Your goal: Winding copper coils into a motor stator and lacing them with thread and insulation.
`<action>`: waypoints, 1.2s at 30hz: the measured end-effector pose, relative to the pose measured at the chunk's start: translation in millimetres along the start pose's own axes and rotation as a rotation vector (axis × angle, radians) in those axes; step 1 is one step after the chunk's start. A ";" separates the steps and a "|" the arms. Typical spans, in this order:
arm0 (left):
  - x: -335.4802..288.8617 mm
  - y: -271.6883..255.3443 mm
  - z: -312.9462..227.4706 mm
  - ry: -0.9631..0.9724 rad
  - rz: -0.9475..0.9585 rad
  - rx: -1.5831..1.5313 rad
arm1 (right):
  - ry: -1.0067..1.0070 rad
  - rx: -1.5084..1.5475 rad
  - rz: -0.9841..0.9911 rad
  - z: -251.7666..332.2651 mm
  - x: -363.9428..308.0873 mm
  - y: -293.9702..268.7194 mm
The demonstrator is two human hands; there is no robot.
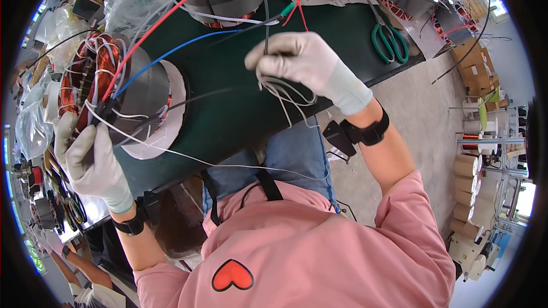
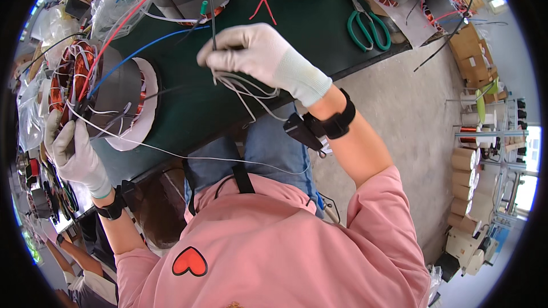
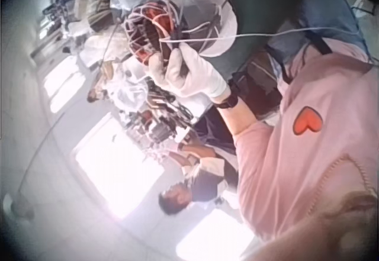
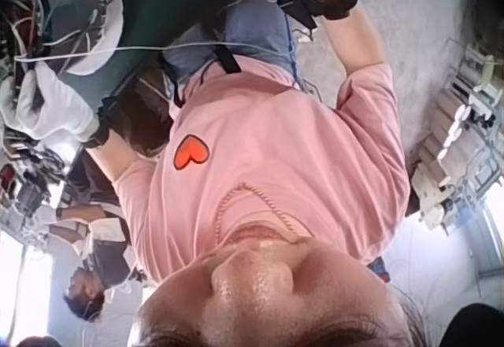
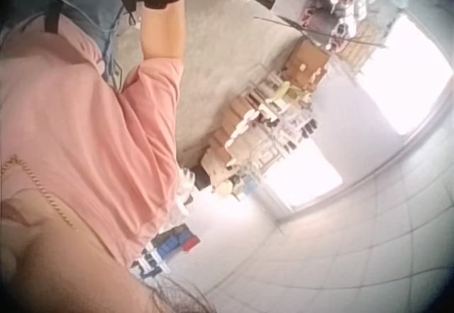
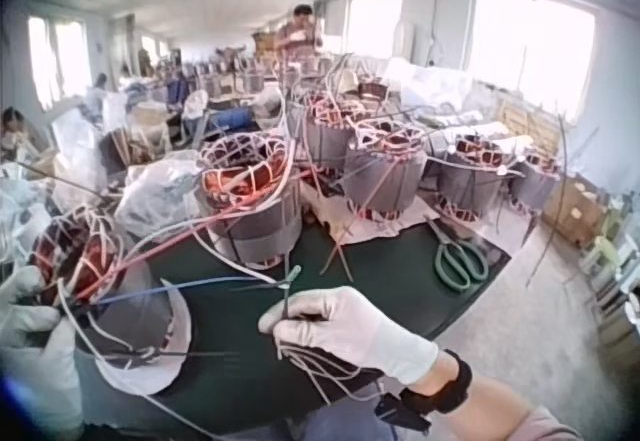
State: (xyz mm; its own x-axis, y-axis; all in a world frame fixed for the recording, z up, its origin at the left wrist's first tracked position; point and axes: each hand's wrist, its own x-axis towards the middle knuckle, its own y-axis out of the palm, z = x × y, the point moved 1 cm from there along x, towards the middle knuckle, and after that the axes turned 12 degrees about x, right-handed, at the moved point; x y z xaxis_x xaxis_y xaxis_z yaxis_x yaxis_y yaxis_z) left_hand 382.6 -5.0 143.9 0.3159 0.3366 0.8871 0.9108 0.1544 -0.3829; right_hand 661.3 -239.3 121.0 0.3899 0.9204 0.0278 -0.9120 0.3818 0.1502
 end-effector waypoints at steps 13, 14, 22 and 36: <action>-1.4 0.3 4.2 -0.063 0.003 -0.032 | 0.186 -0.192 -0.323 -7.9 -1.6 -31.8; -0.2 -0.2 3.2 -0.036 0.003 -0.001 | 0.187 -0.195 -0.325 -4.7 -5.9 -32.9; -3.5 1.1 3.1 -0.039 -0.010 -0.034 | 0.244 -0.151 -0.340 5.4 -58.4 -48.8; -6.1 -0.1 12.7 -0.049 -0.022 -0.031 | -0.061 -0.855 -0.936 -23.1 -175.3 -53.0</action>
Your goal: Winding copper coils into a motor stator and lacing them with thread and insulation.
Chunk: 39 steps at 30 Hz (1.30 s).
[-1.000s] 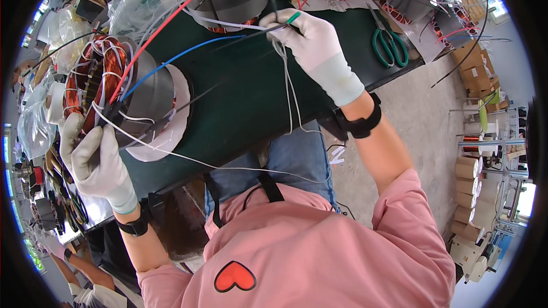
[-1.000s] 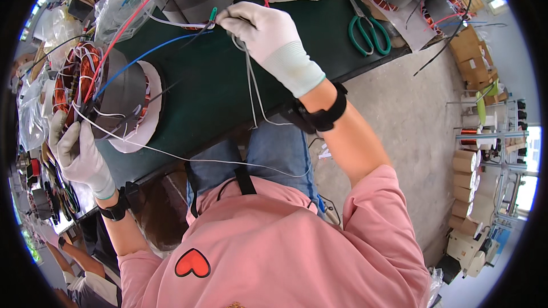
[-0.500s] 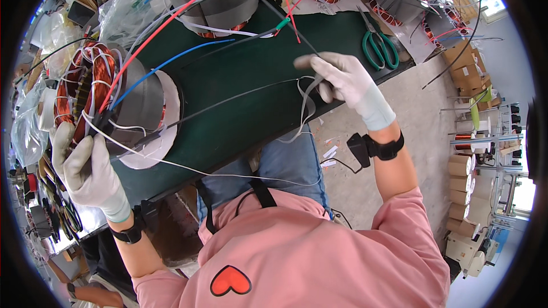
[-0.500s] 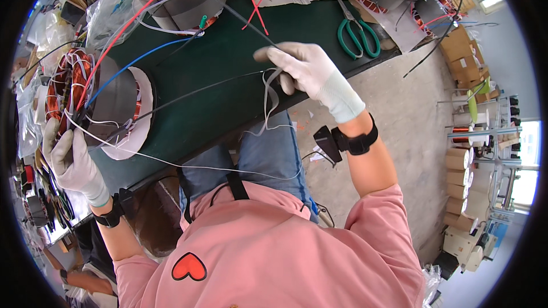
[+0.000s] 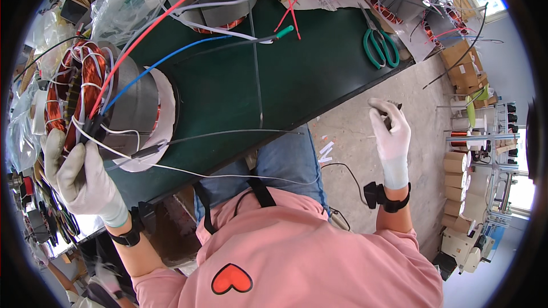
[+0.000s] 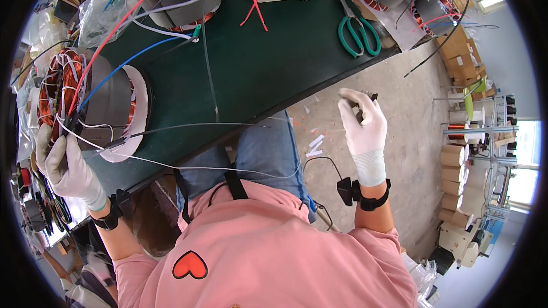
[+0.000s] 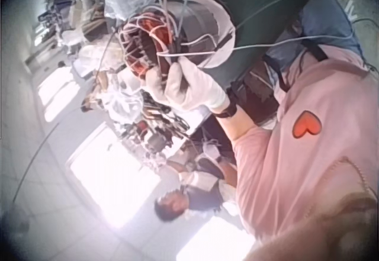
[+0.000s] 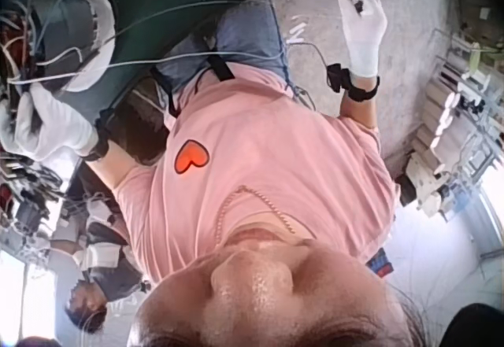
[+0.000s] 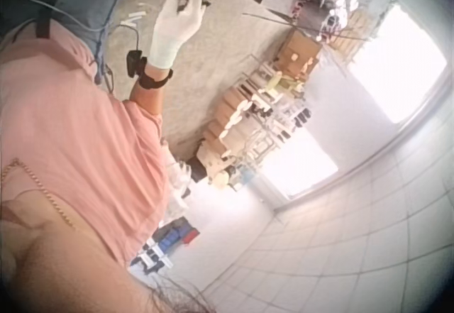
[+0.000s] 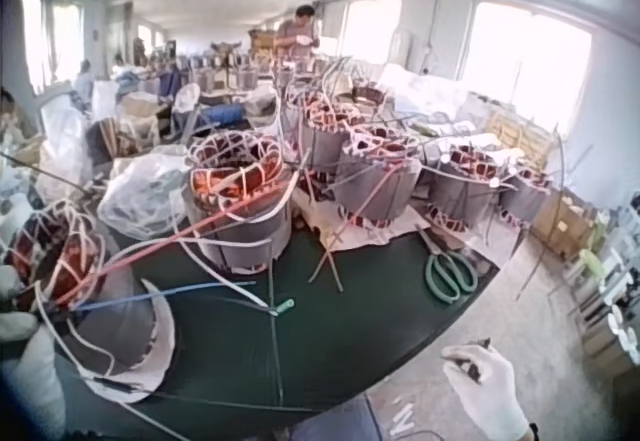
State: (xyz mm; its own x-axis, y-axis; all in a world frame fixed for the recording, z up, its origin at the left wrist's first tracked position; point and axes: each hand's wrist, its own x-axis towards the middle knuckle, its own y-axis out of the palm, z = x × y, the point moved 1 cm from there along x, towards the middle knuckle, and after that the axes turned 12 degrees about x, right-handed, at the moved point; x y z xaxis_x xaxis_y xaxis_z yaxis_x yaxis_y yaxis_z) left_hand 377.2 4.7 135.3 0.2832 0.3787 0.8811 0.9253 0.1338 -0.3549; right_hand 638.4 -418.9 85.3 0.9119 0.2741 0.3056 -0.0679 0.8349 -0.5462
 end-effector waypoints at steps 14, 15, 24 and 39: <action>11.8 5.3 -20.0 0.075 0.019 -0.035 | -0.557 0.414 0.441 185.1 -18.1 132.0; 13.8 2.4 -20.9 0.100 0.021 -0.030 | -0.597 0.403 0.461 192.5 -14.9 145.5; 18.8 -1.4 -26.0 0.049 0.037 -0.056 | -0.498 0.784 0.551 209.4 20.3 195.3; 21.1 -0.1 -31.5 -0.002 0.043 -0.006 | -0.966 0.713 0.311 227.0 43.2 224.3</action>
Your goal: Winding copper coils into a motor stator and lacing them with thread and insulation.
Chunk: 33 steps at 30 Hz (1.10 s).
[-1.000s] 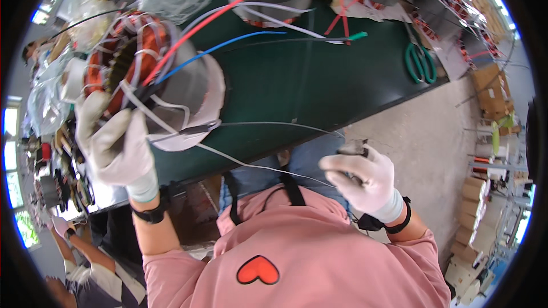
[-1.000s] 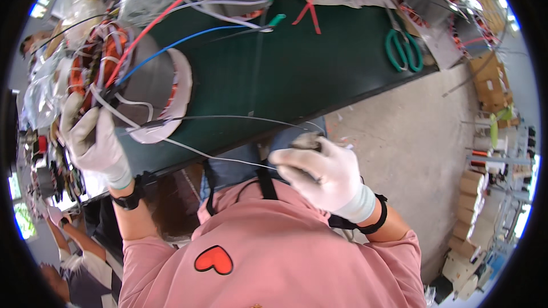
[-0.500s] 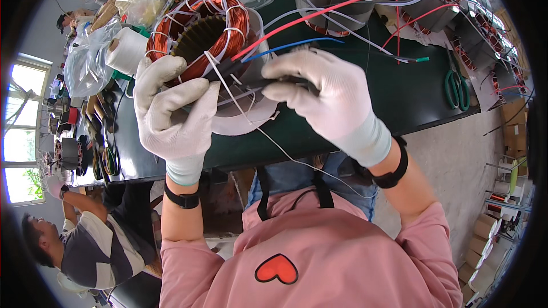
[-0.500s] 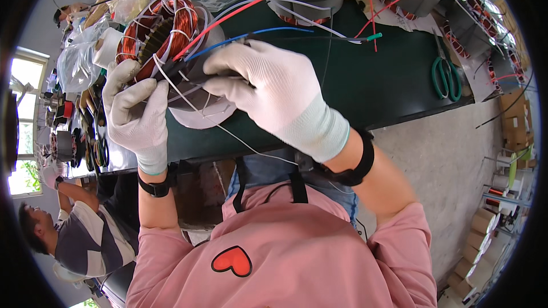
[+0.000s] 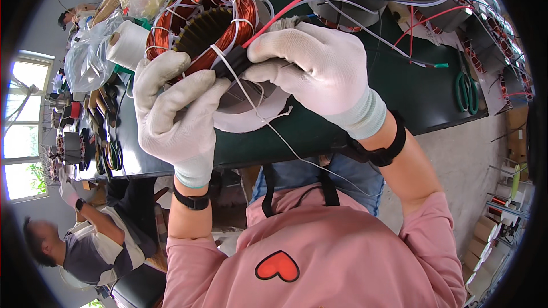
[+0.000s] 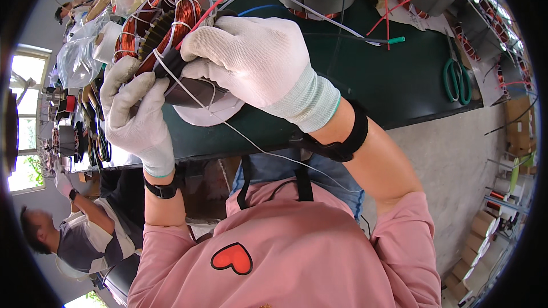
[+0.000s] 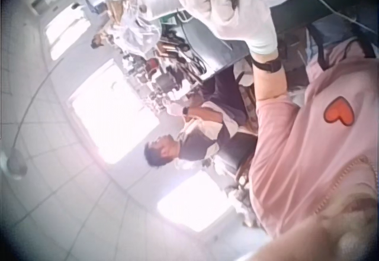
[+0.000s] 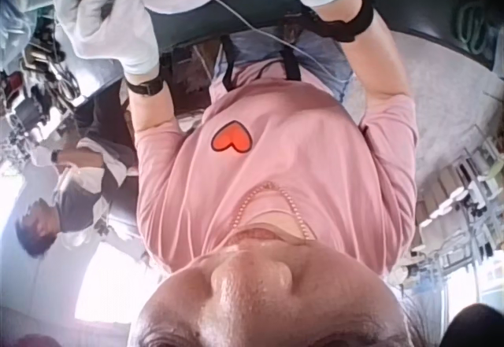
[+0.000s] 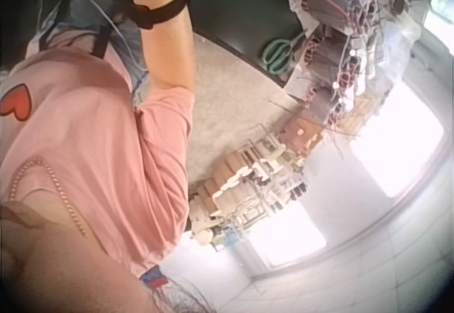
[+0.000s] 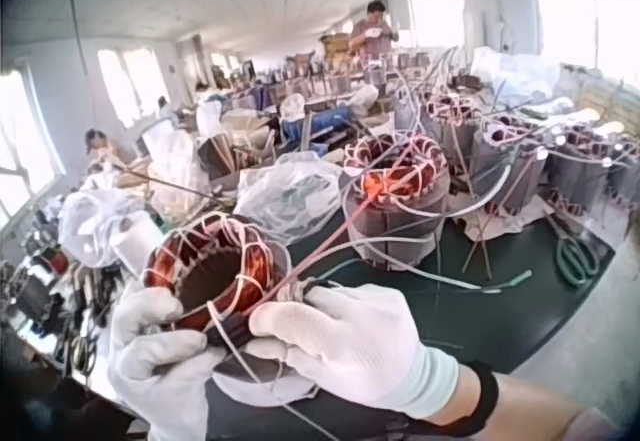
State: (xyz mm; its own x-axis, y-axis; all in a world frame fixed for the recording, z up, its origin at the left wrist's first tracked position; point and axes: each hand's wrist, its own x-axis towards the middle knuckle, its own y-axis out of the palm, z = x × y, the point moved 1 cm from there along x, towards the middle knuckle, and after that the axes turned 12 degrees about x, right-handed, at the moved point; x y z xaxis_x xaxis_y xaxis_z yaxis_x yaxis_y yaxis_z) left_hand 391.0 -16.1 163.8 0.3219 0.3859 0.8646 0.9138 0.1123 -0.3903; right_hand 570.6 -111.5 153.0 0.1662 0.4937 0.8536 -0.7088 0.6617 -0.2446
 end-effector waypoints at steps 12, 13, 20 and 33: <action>-2.1 3.7 8.5 0.120 -0.013 0.042 | 0.141 -0.094 -0.004 18.2 -1.8 0.2; -2.8 4.2 10.2 0.125 -0.026 0.050 | 0.195 -0.144 -0.004 26.7 -1.6 -2.2; -2.0 8.4 6.9 0.103 -0.037 0.029 | 0.464 0.098 0.177 69.2 -82.5 -14.8; -2.9 6.8 7.6 0.113 -0.037 -0.021 | 0.774 0.010 0.595 172.4 -192.7 -163.9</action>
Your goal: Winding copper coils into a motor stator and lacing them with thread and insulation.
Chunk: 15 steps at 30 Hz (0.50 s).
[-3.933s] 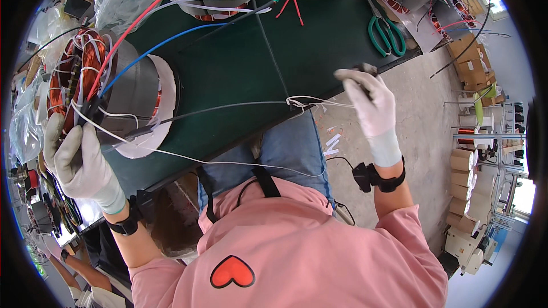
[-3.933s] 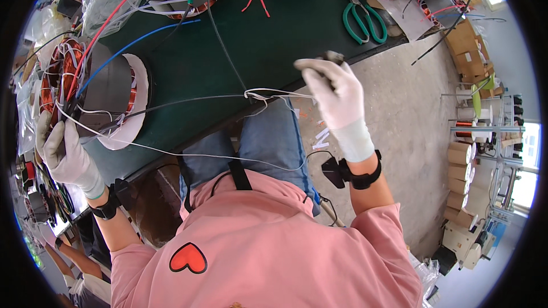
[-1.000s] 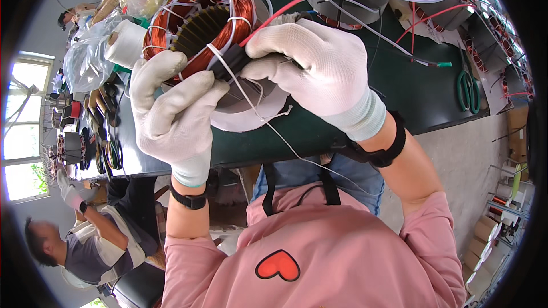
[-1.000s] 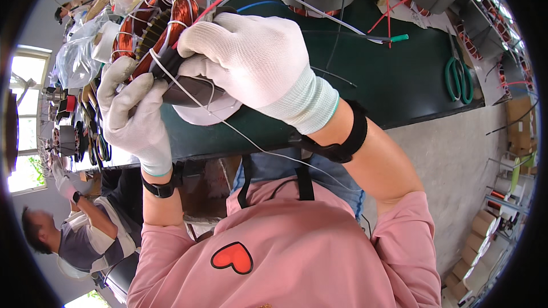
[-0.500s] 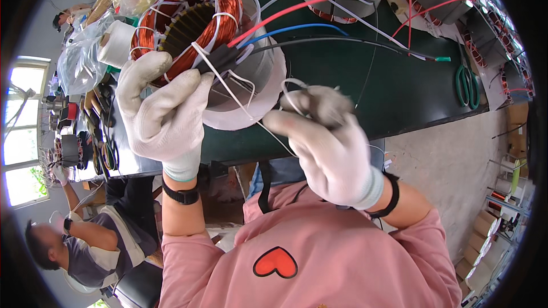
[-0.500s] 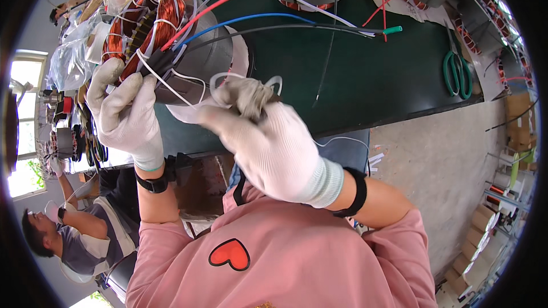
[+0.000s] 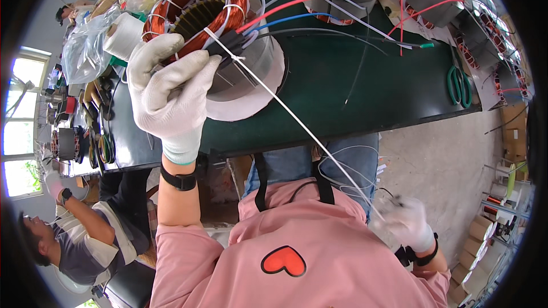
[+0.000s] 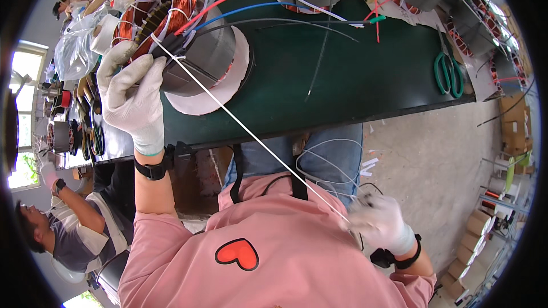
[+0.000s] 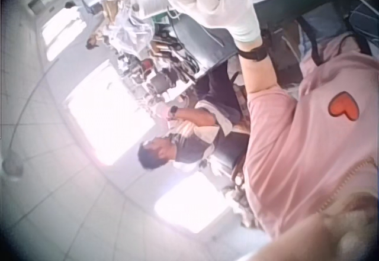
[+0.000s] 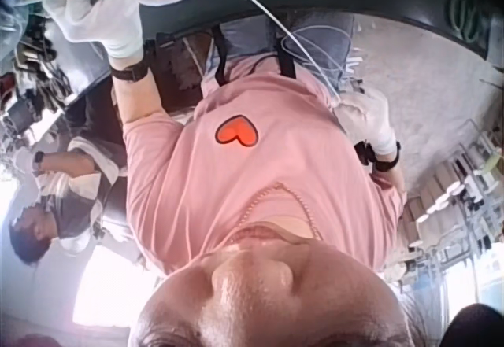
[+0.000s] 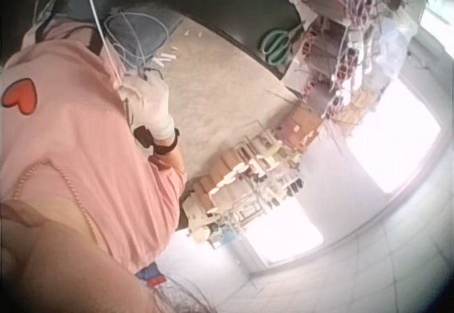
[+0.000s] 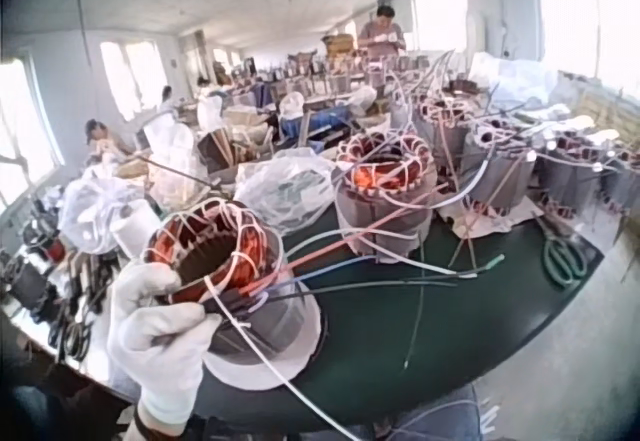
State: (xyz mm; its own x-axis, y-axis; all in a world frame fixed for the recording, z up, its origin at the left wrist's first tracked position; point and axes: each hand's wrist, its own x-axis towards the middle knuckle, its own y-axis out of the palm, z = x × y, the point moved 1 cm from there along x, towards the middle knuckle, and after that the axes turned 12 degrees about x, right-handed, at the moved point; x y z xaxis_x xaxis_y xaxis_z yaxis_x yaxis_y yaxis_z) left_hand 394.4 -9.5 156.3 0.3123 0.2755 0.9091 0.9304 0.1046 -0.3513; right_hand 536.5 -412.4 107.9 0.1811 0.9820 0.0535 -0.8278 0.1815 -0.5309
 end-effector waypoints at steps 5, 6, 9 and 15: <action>-4.5 1.4 9.4 -0.013 -0.053 -0.048 | 0.075 0.057 -0.386 22.6 101.7 -4.9; -4.8 1.5 10.1 0.000 -0.052 -0.033 | 0.002 0.183 -0.346 30.0 128.0 -8.7; -4.5 -2.0 9.1 -0.063 -0.013 -0.018 | 0.208 0.953 -0.281 36.7 211.9 12.8; -3.6 -8.0 18.9 0.032 0.013 -0.031 | -0.069 1.384 -0.348 46.2 275.0 28.8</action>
State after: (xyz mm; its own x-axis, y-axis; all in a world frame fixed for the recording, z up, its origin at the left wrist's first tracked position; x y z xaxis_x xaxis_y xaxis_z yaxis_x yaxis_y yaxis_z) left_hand 382.2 6.7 151.6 0.3301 0.2460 0.9113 0.9316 0.0710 -0.3566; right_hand 538.0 -134.7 146.4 0.4862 0.8712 0.0688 -0.5971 0.2737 0.7540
